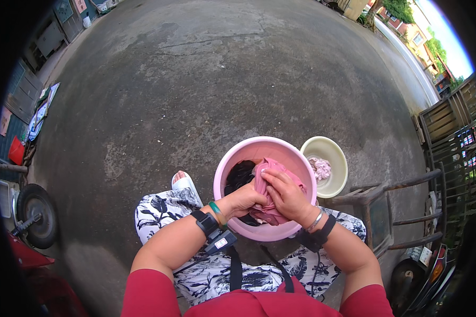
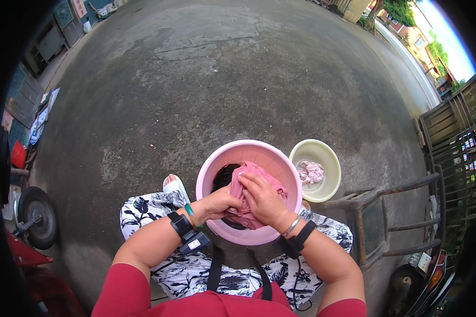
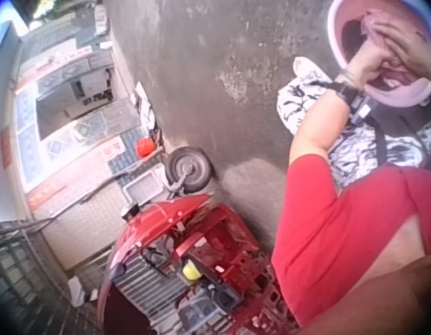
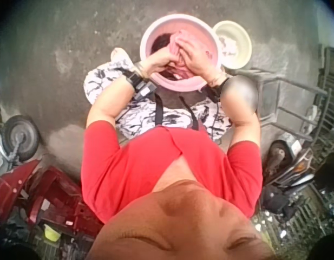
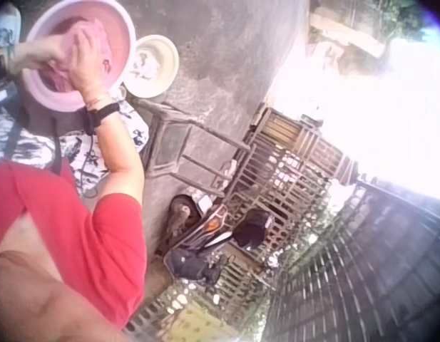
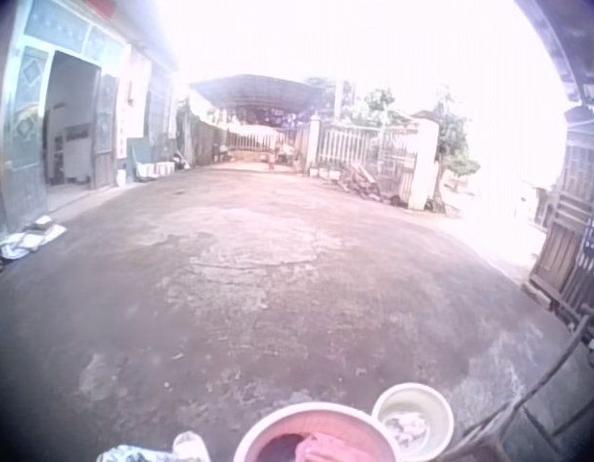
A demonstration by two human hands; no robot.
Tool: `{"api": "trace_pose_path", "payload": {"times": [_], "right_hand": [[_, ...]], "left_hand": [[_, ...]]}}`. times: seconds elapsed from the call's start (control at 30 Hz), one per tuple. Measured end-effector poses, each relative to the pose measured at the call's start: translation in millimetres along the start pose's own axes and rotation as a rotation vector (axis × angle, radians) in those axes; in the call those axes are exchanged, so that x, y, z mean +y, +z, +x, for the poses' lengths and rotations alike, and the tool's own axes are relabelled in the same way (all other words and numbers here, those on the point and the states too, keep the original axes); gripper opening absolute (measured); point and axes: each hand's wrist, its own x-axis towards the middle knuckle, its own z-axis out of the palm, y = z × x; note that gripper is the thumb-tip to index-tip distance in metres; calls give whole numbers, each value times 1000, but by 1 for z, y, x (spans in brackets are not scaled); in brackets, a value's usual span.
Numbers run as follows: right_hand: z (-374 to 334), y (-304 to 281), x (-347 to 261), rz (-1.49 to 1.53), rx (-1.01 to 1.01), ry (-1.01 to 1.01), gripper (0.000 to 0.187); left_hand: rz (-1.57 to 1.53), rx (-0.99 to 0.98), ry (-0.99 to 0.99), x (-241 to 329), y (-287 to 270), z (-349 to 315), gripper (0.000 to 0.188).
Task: The person washes clothes in a pink bucket while sitting on the ground, scrubbing and wringing several pieces of fabric by hand.
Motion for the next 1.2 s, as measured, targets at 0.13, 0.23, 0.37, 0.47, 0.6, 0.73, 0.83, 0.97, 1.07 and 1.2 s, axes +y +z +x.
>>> {"api": "trace_pose_path", "payload": {"times": [0.13,0.23,0.37,0.47,0.6,0.73,0.83,0.97,1.07,1.2], "right_hand": [[0,-9,28,-137,85,79,30],[-8,-5,13,-85,29,-41,29],[-14,-3,14,-115,3,88,9],[-16,11,50,-59,147,204,14],[-16,4,86,445,267,652,25],[-2,1,74,1034,135,832,60],[1,15,79,1020,38,697,55],[6,33,57,238,185,229,39],[1,34,19,150,180,297,24],[-3,50,13,109,166,311,21]], "left_hand": [[1,73,117,7,5,2,75],[-14,172,176,7,-7,1,74],[-13,324,246,11,-11,1,70],[22,309,202,16,-13,-5,68],[14,270,187,15,-5,4,65],[-51,248,25,10,-8,3,57],[-107,294,9,-3,-23,8,46],[-254,359,76,-6,-19,21,53],[-218,474,87,-16,-24,39,61],[-180,595,-13,-28,-21,44,55]]}}
